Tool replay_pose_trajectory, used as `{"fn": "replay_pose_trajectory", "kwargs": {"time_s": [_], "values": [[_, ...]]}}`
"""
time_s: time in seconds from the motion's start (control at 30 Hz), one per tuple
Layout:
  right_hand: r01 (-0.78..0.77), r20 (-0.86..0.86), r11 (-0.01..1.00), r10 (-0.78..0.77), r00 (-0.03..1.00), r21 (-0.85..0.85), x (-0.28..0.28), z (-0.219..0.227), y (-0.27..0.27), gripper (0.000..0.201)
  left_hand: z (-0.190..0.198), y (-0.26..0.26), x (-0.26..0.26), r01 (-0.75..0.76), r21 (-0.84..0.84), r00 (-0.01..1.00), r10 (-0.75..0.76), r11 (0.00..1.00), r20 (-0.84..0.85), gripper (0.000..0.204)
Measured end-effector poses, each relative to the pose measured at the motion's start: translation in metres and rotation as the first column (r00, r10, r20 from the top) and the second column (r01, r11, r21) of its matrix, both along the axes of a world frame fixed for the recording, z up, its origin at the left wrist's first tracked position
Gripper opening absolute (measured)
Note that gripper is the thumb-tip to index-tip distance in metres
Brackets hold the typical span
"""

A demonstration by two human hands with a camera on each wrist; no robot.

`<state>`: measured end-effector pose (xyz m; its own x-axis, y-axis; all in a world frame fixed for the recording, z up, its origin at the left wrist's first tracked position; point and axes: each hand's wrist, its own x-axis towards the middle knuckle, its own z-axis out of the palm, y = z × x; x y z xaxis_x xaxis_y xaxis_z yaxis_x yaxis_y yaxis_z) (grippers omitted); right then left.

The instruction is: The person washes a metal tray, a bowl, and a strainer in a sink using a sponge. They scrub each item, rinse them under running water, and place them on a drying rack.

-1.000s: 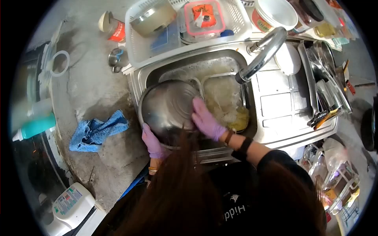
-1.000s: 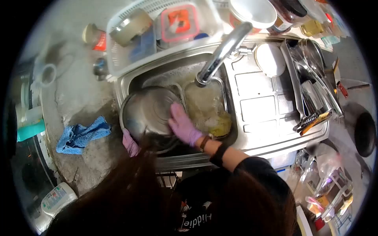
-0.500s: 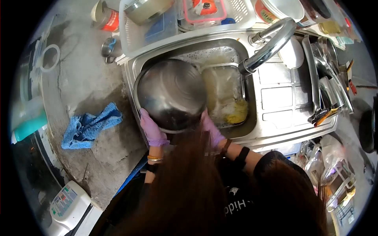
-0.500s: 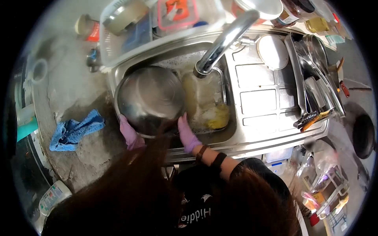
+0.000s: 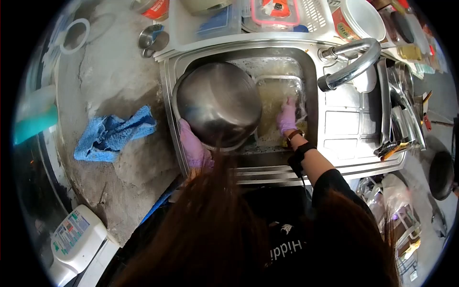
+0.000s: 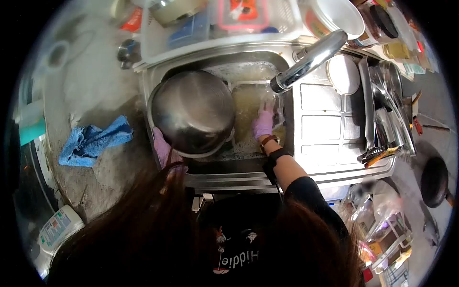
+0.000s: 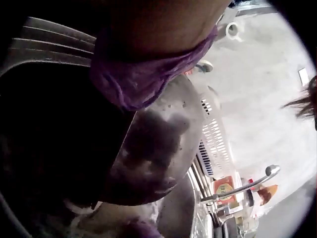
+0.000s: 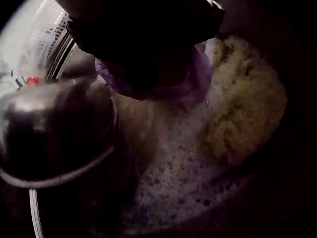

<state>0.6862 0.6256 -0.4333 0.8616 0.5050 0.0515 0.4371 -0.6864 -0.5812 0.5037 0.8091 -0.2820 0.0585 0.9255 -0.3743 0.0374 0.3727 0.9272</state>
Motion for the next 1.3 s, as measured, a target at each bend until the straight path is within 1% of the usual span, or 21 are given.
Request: {"fn": "replay_pose_trajectory", "kwargs": {"time_s": [0.03, 0.07, 0.1, 0.17, 0.2, 0.27, 0.33, 0.4, 0.43, 0.5, 0.6, 0.63, 0.7, 0.73, 0.77, 0.83, 0.93, 1.1, 1.17, 1.2, 1.3], "values": [[-0.16, 0.014, 0.968, 0.165, 0.986, -0.193, -0.004, -0.006, -0.003, 0.046, 0.005, -0.002, 0.005, 0.022, -0.007, 0.992, -0.021, 1.0, 0.128, 0.041], [-0.093, -0.488, 0.995, 0.058, 0.871, -0.048, -0.003, 0.004, 0.003, 0.048, 0.018, -0.007, 0.012, 0.035, -0.035, 0.988, -0.03, 0.999, 0.154, 0.041], [-0.103, -0.48, 0.994, 0.067, 0.875, -0.049, -0.001, 0.015, 0.008, 0.048, 0.032, -0.012, 0.018, 0.025, -0.035, 0.986, -0.019, 0.999, 0.163, 0.041], [0.525, -0.989, 0.842, 0.064, 0.133, 0.125, 0.003, 0.083, 0.026, 0.052, 0.074, -0.017, 0.038, 0.019, -0.073, 0.975, -0.034, 0.997, -0.219, 0.044], [0.429, -0.925, 0.842, 0.194, 0.328, 0.329, -0.002, 0.106, 0.031, 0.054, 0.059, -0.009, 0.032, -0.018, -0.195, 0.998, 0.03, 0.981, 0.054, 0.047], [0.102, -0.69, 0.828, 0.385, 0.613, 0.552, -0.03, 0.17, 0.044, 0.054, 0.054, -0.011, 0.029, 0.008, -0.105, 1.0, -0.011, 0.994, -0.024, 0.045], [-0.317, -0.343, 0.793, 0.534, 0.773, 0.52, -0.057, 0.207, 0.066, 0.052, 0.054, -0.01, 0.03, 0.039, -0.017, 0.993, -0.041, 0.999, -0.107, 0.044], [-0.556, -0.053, 0.746, 0.614, 0.788, 0.367, -0.058, 0.195, 0.077, 0.046, 0.036, -0.006, 0.018, 0.075, -0.15, 0.987, -0.052, 0.986, 0.15, 0.044], [-0.557, -0.052, 0.744, 0.615, 0.787, 0.37, -0.049, 0.178, 0.08, 0.046, 0.027, -0.005, 0.014, 0.074, -0.147, 0.988, -0.051, 0.986, 0.149, 0.044], [0.034, -0.64, 0.84, 0.386, 0.664, 0.542, -0.032, 0.142, 0.075, 0.044, 0.01, -0.001, 0.008, -0.005, -0.131, 0.999, 0.012, 0.991, 0.053, 0.045], [0.216, -0.704, 0.792, 0.337, 0.625, 0.571, -0.03, 0.103, 0.063, 0.041, -0.002, 0.003, 0.002, 0.007, -0.014, 0.998, -0.008, 1.0, -0.055, 0.046], [0.216, -0.705, 0.794, 0.334, 0.626, 0.568, -0.041, 0.107, 0.062, 0.041, -0.006, 0.002, 0.001, 0.014, 0.037, 0.994, -0.01, 0.999, -0.108, 0.046], [-0.326, -0.203, 0.82, 0.461, 0.864, 0.471, -0.071, 0.174, 0.072, 0.043, 0.008, 0.001, -0.001, 0.017, -0.083, 1.0, -0.016, 0.996, 0.01, 0.046], [-0.378, -0.179, 0.82, 0.488, 0.855, 0.43, -0.072, 0.168, 0.071, 0.045, 0.015, 0.001, -0.002, 0.042, -0.184, 0.991, -0.018, 0.982, 0.13, 0.046], [-0.369, -0.182, 0.822, 0.48, 0.858, 0.433, -0.057, 0.158, 0.072, 0.045, 0.012, 0.0, -0.005, 0.049, -0.182, 0.992, -0.026, 0.982, 0.126, 0.046], [-0.293, -0.777, 0.946, 0.081, 0.625, -0.138, -0.01, 0.132, 0.069, 0.046, 0.003, -0.002, -0.008, -0.035, -0.03, 0.999, 0.034, 0.999, -0.025, 0.043], [-0.164, -0.449, 0.974, 0.218, 0.866, 0.156, -0.044, 0.01, 0.036, 0.045, 0.027, -0.001, 0.001, 0.017, -0.133, 0.999, -0.012, 0.991, 0.034, 0.043], [0.132, -0.515, 0.872, 0.151, 0.844, 0.471, -0.071, 0.102, 0.049, 0.041, 0.01, 0.006, -0.01, 0.051, -0.103, 0.999, -0.051, 0.993, 0.001, 0.045], [-0.186, -0.239, 0.861, 0.328, 0.914, 0.473, -0.049, 0.109, 0.071, 0.04, 0.002, 0.008, -0.012, 0.13, -0.097, 0.989, -0.136, 0.987, -0.062, 0.046], [0.191, -0.557, 0.726, 0.303, 0.774, 0.661, -0.036, 0.101, 0.084, 0.038, -0.001, 0.006, -0.012, 0.131, -0.097, 0.989, -0.137, 0.987, -0.062, 0.046], [0.193, -0.8, 0.912, 0.198, 0.566, 0.362, -0.007, 0.077, 0.076, 0.038, -0.015, 0.01, -0.02, 0.017, -0.097, 0.997, -0.024, 0.995, -0.075, 0.046]]}}
